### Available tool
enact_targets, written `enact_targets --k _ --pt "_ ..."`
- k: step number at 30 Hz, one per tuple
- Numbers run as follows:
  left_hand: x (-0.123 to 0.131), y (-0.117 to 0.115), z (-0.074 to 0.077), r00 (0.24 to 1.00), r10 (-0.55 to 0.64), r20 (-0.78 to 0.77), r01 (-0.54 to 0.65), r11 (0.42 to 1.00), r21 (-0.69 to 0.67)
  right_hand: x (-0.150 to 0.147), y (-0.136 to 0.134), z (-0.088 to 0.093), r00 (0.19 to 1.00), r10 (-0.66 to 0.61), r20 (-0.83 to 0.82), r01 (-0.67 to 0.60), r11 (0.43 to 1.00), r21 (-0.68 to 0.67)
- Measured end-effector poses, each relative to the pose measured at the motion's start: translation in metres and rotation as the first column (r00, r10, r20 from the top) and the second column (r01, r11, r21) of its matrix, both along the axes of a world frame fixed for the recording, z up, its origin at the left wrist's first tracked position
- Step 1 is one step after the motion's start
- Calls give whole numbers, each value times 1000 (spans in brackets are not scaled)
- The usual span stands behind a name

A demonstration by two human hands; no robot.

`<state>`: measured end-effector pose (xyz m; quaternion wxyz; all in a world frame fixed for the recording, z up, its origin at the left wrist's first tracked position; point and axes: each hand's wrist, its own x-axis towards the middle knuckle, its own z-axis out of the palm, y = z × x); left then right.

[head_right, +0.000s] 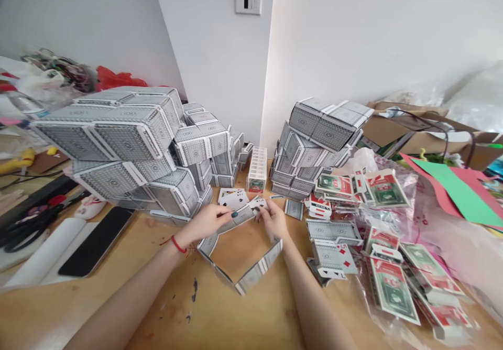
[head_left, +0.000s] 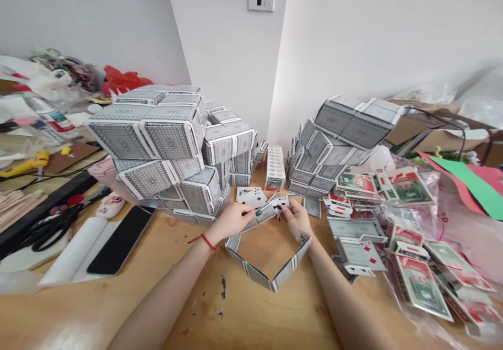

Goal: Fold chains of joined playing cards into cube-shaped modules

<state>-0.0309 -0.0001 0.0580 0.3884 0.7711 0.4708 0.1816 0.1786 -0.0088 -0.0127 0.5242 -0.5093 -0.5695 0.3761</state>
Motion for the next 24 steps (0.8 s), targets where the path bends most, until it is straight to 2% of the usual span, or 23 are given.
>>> enact_targets --k 4,7,9,11,18,24 --pt "-5 3 -1 978 13 208 38 969 -243 3 1 2 998 -3 -67 3 1000 -2" --pt "-5 1 0 947 87 310 76 877 -475 3 -1 5 995 10 -97 -9 1000 5" --pt "-3 -2 1 942 109 319 98 816 -570 3 -2 7 994 20 -107 -19 1000 8" --pt "0 -4 3 947 95 307 105 812 -574 3 -3 8 993 27 -114 -26 1000 9" --pt "6 -4 -2 931 8 364 156 894 -419 5 -3 9 993 40 -111 -39 999 7" --pt "5 -2 -6 962 18 272 87 926 -368 7 -3 9 996 52 -74 -51 999 9"
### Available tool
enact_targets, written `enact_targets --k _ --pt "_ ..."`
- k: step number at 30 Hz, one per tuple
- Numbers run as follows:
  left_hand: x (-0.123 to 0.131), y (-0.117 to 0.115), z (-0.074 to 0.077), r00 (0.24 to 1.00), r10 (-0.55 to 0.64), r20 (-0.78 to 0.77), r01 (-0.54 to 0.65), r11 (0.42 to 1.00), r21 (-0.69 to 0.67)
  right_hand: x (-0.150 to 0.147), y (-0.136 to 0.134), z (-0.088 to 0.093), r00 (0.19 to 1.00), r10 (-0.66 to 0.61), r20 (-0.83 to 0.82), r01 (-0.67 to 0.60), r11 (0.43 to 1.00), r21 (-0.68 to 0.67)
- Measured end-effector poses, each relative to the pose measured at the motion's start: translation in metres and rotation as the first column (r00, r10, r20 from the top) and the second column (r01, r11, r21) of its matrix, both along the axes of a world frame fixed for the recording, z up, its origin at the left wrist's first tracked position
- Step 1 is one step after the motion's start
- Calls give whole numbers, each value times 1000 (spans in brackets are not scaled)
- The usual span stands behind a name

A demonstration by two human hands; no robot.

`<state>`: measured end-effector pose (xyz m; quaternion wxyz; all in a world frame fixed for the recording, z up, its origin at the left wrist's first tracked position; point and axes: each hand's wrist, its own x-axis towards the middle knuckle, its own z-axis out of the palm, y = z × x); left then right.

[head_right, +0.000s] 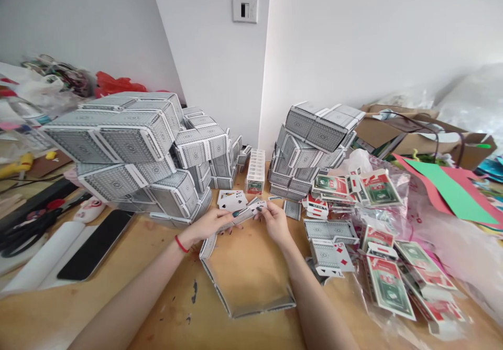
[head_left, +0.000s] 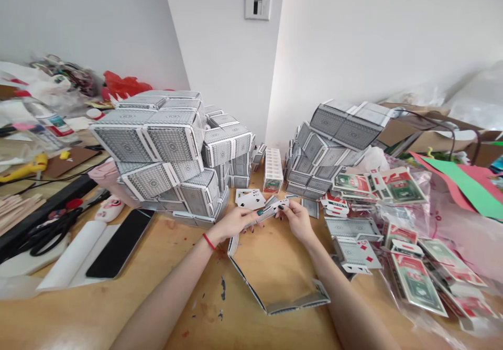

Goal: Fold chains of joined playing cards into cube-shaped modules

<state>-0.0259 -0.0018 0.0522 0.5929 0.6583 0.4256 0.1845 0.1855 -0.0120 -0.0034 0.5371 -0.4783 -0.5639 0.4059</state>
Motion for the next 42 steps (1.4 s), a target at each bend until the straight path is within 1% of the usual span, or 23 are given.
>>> enact_targets --k 6,14,19,23,27,30,34,36,39,42 --pt "1 0 -2 999 41 5 -41 999 -22 -1 -1 -2 999 4 35 -4 1000 -2" --pt "2 -2 0 999 43 9 -43 998 -36 -1 -2 -3 998 25 54 -25 1000 -11" --pt "1 0 -2 999 31 -29 -31 999 9 -1 -4 0 998 59 39 -58 998 -25" --pt "0 -1 0 998 29 -63 -27 999 41 0 -4 1 997 71 21 -70 997 -35" --pt "2 -2 1 999 32 -9 -32 999 -17 0 -3 -2 999 51 3 -51 998 -39" --pt "5 -1 -4 998 59 16 -59 998 -34 -2 -2 -3 1000 22 -20 -22 999 -45" --pt "7 1 -10 993 77 85 -74 996 -42 -4 -1 0 997 1 -75 -4 999 -47" --pt "7 0 -9 990 97 104 -94 995 -31 -5 -1 3 987 21 -158 -28 999 -45" --pt "6 -1 -1 974 165 152 -167 986 0 -4 -1 6 952 63 -300 -84 995 -59" --pt "4 -1 9 929 268 255 -282 959 19 0 -1 12 944 63 -324 -103 989 -106"
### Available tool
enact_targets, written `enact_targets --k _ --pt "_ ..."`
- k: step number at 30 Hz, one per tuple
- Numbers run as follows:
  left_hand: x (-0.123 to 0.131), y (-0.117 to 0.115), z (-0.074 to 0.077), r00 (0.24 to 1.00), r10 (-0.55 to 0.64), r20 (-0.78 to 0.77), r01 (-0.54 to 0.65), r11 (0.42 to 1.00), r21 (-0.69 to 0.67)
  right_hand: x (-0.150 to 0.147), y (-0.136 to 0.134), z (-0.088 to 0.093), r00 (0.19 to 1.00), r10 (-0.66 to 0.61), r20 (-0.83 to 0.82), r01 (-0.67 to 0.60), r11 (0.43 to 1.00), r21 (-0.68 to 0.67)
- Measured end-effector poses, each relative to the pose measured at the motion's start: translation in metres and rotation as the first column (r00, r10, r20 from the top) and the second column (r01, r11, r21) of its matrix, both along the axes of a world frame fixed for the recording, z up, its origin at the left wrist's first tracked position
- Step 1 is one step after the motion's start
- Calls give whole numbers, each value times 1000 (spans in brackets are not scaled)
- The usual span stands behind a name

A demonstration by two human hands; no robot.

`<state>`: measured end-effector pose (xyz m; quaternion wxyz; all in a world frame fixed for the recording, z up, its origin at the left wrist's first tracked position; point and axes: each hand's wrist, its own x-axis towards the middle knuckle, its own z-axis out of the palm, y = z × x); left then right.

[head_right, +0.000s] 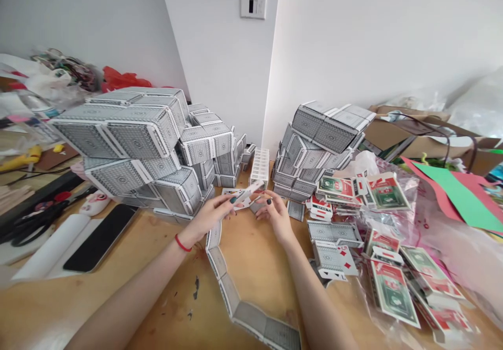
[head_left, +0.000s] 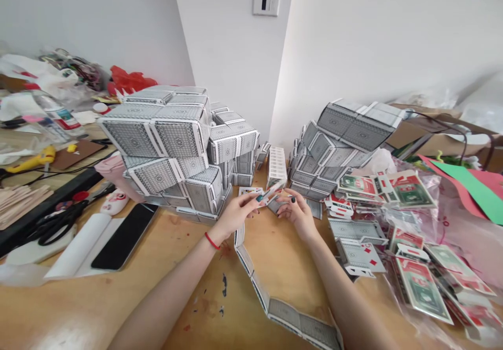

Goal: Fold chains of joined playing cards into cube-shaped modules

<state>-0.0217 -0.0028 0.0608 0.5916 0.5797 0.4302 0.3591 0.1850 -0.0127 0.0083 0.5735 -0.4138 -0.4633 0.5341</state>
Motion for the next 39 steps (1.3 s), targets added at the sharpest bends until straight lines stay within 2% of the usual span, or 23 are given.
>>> enact_targets --k 2,4,5,7,9,13,15,17,19,21,23,25,27,29,30,32,34,36,39 --pt "-2 1 5 994 91 56 -93 995 41 1 -1 8 998 45 43 -43 998 -48" --pt "-4 3 7 983 162 84 -170 981 91 0 -5 19 970 209 124 -194 973 -123" --pt "-4 4 8 978 189 90 -199 974 113 -2 -8 25 925 338 174 -309 935 -171" --pt "-5 6 8 967 234 98 -246 959 141 -9 -16 37 770 578 272 -518 814 -262" --pt "-5 7 7 954 276 116 -292 945 149 -17 -25 46 621 674 399 -608 736 -298" --pt "-3 6 8 933 315 173 -345 920 186 -28 -43 61 301 667 682 -638 672 -375" --pt "-3 4 10 933 306 187 -344 911 225 -31 -50 69 157 636 755 -583 677 -448" --pt "-2 0 14 936 302 181 -343 901 266 -34 -55 76 28 596 802 -486 710 -510" --pt "-3 -5 20 946 292 141 -323 887 330 -38 -58 80 -54 563 825 -427 734 -528" --pt "-4 -11 27 970 239 47 -234 863 448 -40 -58 80 -77 523 849 -412 759 -505" --pt "-6 -16 34 985 147 -88 -65 796 602 -40 -55 75 -56 432 900 -389 821 -418" --pt "-7 -19 37 971 98 -219 93 689 719 -36 -50 70 21 280 960 -374 892 -252" --pt "-8 -20 36 941 117 -316 183 609 771 -27 -42 66 194 122 973 -384 923 -40" --pt "-8 -19 33 914 162 -372 215 586 781 -15 -34 64 426 47 903 -342 933 112" --pt "-8 -18 31 904 183 -387 215 588 780 -8 -30 64 536 64 842 -311 942 126" --pt "-9 -16 27 888 210 -408 211 601 770 4 -23 66 745 142 652 -229 972 50" --pt "-9 -15 25 878 226 -422 208 612 763 11 -20 68 910 163 380 -134 986 -103" --pt "-9 -14 24 871 230 -435 219 611 761 13 -18 71 975 142 168 -100 966 -238" --pt "-9 -14 22 863 231 -450 241 595 767 10 -20 73 980 159 116 -118 947 -300"
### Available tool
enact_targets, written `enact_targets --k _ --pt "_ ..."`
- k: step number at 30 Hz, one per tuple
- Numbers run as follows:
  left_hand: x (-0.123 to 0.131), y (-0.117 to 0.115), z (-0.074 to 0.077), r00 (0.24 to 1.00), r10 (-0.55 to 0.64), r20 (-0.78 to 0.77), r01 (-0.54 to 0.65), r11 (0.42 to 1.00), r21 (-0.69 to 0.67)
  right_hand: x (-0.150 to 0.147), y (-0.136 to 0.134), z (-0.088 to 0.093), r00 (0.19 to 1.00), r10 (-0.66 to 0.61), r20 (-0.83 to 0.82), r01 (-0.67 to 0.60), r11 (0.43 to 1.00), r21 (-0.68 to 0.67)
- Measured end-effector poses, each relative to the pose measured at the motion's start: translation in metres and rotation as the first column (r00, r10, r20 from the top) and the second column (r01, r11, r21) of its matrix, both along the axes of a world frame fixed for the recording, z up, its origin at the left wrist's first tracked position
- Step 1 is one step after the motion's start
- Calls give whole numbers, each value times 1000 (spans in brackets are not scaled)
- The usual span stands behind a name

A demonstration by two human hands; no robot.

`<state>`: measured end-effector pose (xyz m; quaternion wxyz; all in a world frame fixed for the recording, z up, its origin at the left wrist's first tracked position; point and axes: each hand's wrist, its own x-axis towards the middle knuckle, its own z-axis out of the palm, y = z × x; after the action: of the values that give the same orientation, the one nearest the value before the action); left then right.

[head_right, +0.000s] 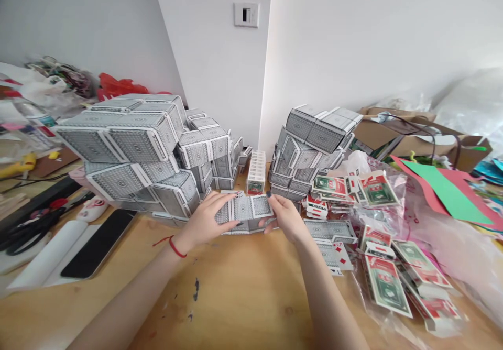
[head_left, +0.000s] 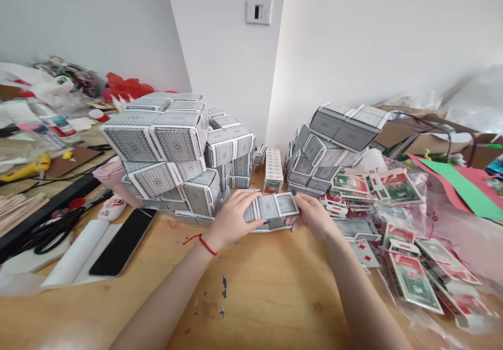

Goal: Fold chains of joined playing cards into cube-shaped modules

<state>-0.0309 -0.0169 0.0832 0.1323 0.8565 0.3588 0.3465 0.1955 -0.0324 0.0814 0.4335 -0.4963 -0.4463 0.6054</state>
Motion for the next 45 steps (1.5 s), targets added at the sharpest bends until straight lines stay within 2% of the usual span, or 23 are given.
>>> enact_targets --k 5,9,19,25,29,32,36,38,42,45 --pt "0 0 -4 999 -10 -44 10 1000 13 -2 -4 4 994 74 79 -77 996 39" --pt "1 1 -5 999 -32 -9 33 998 47 0 -3 3 988 85 129 -96 992 84" --pt "0 0 -6 999 -42 15 41 998 41 -9 0 -9 981 -7 194 -18 991 129" --pt "6 -8 8 996 40 -85 -50 992 -119 -5 0 -9 960 -68 271 15 981 191" --pt "1 -6 12 999 39 -27 -46 954 -295 -1 -3 -8 946 -71 317 5 979 203" --pt "-6 0 9 998 -3 60 32 872 -488 -1 -9 -13 947 -63 316 -1 980 198" --pt "-9 4 0 984 -73 161 171 630 -757 -9 -20 -31 967 -85 241 46 985 165" --pt "-6 3 -7 977 -20 213 190 543 -818 -14 -26 -42 973 -133 190 105 983 149" --pt "2 2 -23 963 77 257 204 415 -887 -19 -33 -61 969 -214 120 198 971 132" --pt "5 4 -32 957 104 269 217 355 -909 -18 -35 -69 968 -216 123 201 971 129"
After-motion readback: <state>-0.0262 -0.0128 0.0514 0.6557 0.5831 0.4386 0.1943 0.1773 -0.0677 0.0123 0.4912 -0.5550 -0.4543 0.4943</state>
